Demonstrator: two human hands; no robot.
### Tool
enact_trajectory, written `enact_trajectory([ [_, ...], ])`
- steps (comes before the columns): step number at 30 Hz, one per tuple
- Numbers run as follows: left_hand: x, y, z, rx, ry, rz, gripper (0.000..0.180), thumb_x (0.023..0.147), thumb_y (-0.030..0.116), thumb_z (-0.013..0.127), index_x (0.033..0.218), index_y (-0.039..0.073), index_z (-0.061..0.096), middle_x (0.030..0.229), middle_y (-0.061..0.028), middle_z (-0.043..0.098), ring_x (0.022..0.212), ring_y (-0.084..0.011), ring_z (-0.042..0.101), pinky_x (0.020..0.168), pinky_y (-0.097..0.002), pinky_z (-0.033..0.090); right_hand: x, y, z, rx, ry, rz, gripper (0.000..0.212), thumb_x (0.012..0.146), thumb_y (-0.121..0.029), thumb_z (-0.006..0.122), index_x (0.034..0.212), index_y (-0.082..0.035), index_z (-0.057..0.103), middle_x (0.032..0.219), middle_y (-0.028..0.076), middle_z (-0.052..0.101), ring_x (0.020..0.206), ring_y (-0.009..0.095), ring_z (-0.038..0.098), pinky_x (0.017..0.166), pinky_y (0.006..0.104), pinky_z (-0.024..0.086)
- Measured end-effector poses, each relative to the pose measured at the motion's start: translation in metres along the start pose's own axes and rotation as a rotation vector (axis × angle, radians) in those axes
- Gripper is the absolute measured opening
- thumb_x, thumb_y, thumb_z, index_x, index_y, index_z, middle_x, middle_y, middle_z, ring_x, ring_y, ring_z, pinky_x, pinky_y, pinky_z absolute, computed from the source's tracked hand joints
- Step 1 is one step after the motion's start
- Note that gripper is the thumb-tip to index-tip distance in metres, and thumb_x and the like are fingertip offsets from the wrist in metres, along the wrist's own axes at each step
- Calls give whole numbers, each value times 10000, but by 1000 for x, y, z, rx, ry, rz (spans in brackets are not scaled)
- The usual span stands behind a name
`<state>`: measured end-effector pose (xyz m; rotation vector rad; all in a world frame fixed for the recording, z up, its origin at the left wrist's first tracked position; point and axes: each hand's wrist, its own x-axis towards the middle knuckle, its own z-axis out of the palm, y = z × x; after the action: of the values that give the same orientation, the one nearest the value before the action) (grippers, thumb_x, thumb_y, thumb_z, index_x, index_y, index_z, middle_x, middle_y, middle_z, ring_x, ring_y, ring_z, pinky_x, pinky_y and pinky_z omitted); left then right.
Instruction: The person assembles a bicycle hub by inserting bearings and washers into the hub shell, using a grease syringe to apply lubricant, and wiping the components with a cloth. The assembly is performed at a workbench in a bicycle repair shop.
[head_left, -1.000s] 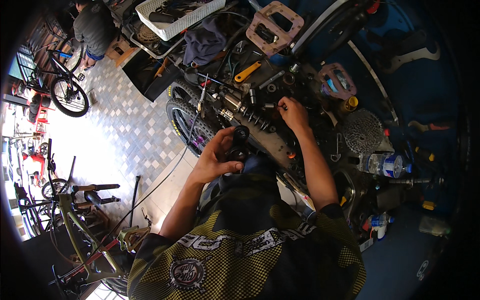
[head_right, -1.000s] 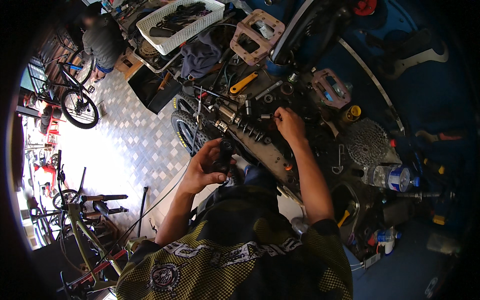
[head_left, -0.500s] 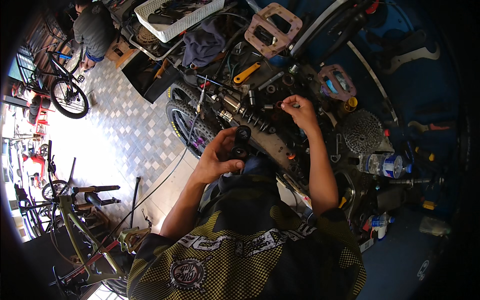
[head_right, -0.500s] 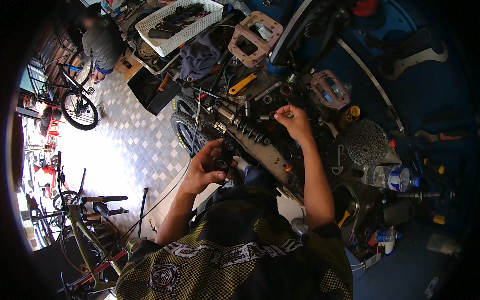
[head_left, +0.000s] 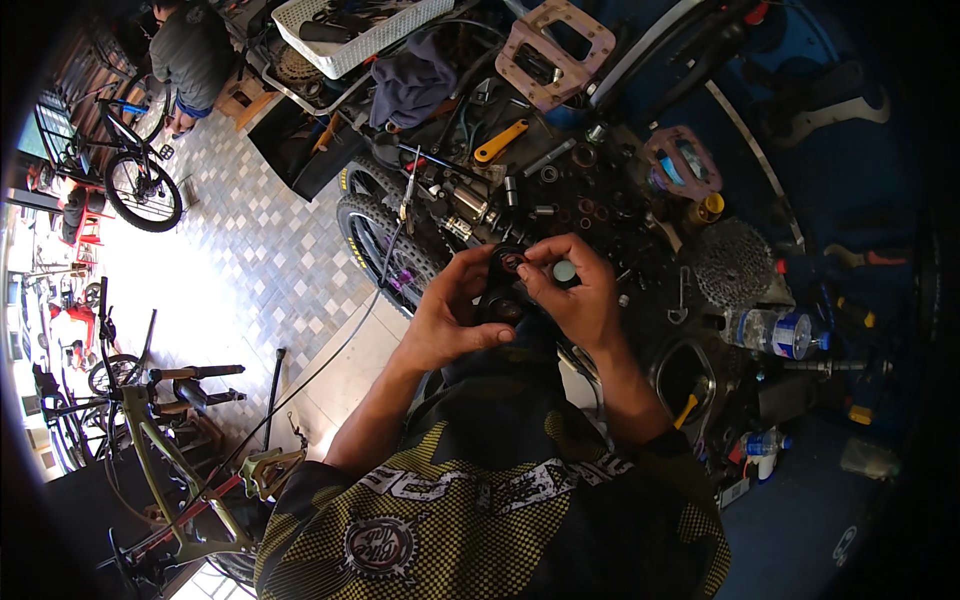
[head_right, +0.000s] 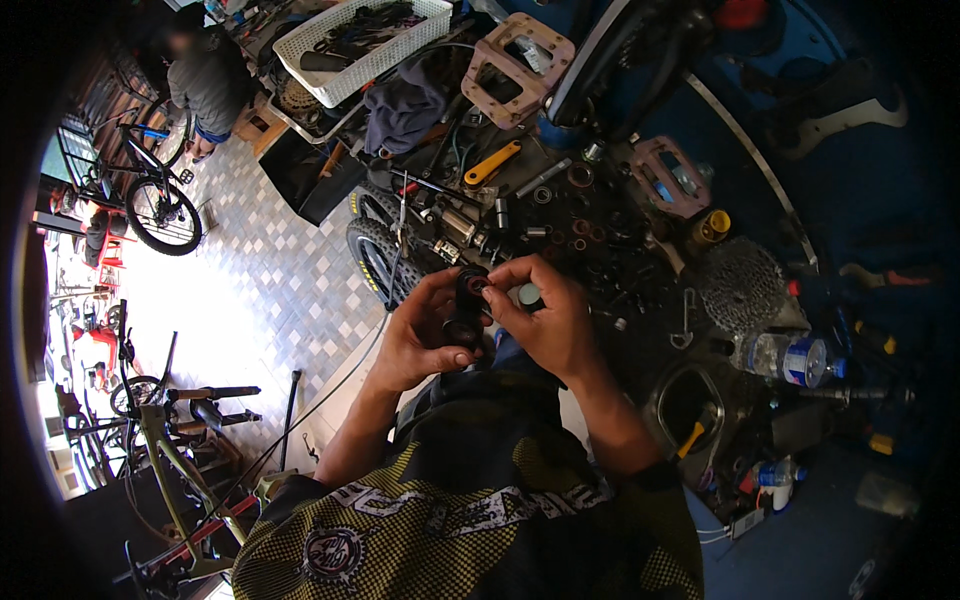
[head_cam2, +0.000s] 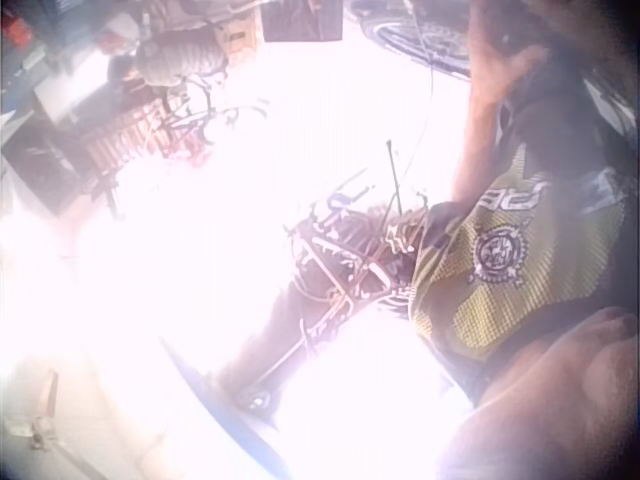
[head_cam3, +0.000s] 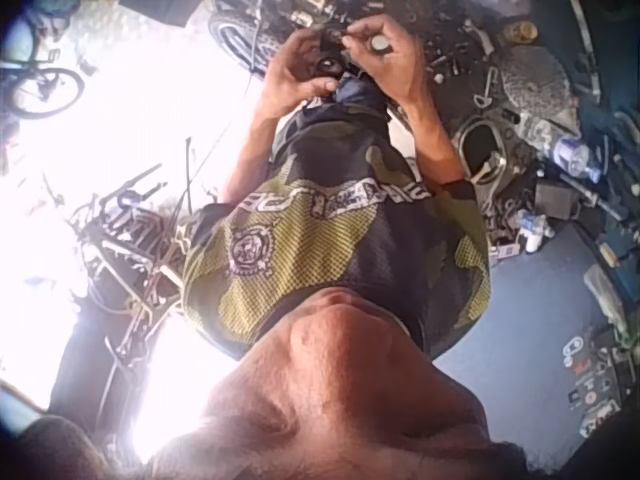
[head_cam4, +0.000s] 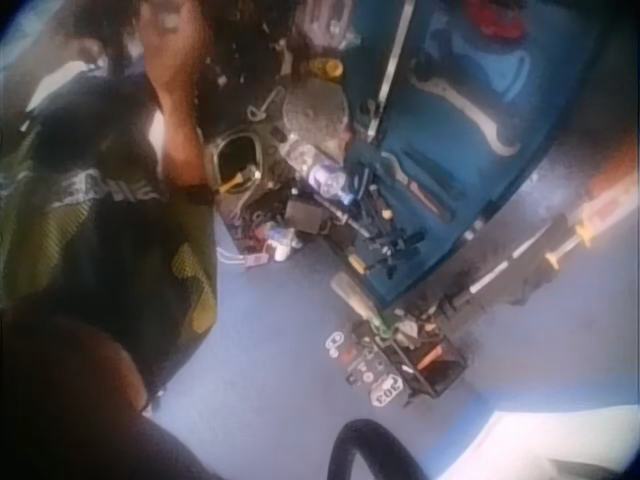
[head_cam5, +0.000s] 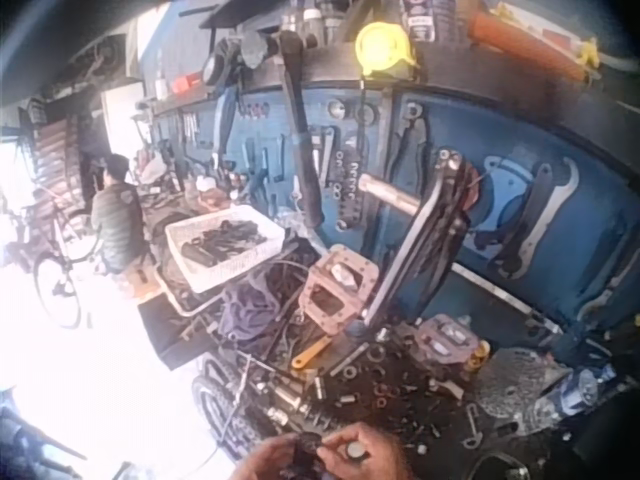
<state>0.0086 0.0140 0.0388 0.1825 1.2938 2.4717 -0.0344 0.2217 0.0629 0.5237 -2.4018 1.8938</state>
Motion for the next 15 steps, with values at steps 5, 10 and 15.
enact_trajectory([
  [5,-2,2,1,85,7,36,1010,745,50,964,1560,-18,373,1480,-130,556,1399,-228,518,1164,-383,437,3,-15,5,25,-2,3,309,919,13,754,1214,0,665,904,78,730,814,117,725,668,286,628],
  [10,-3,2,-1,149,-22,60,1025,741,100,982,1558,-21,376,1496,-135,549,1413,-236,510,1176,-390,421,6,-13,4,26,-59,51,249,929,-20,757,1168,15,695,884,58,720,788,111,721,664,275,612],
  [15,-3,1,-9,67,-100,91,830,892,172,884,1542,-23,405,1438,-140,608,1358,-220,560,1150,-380,433,5,-16,0,70,-78,153,206,934,-100,783,1097,14,727,902,39,721,802,89,677,676,257,551],
])
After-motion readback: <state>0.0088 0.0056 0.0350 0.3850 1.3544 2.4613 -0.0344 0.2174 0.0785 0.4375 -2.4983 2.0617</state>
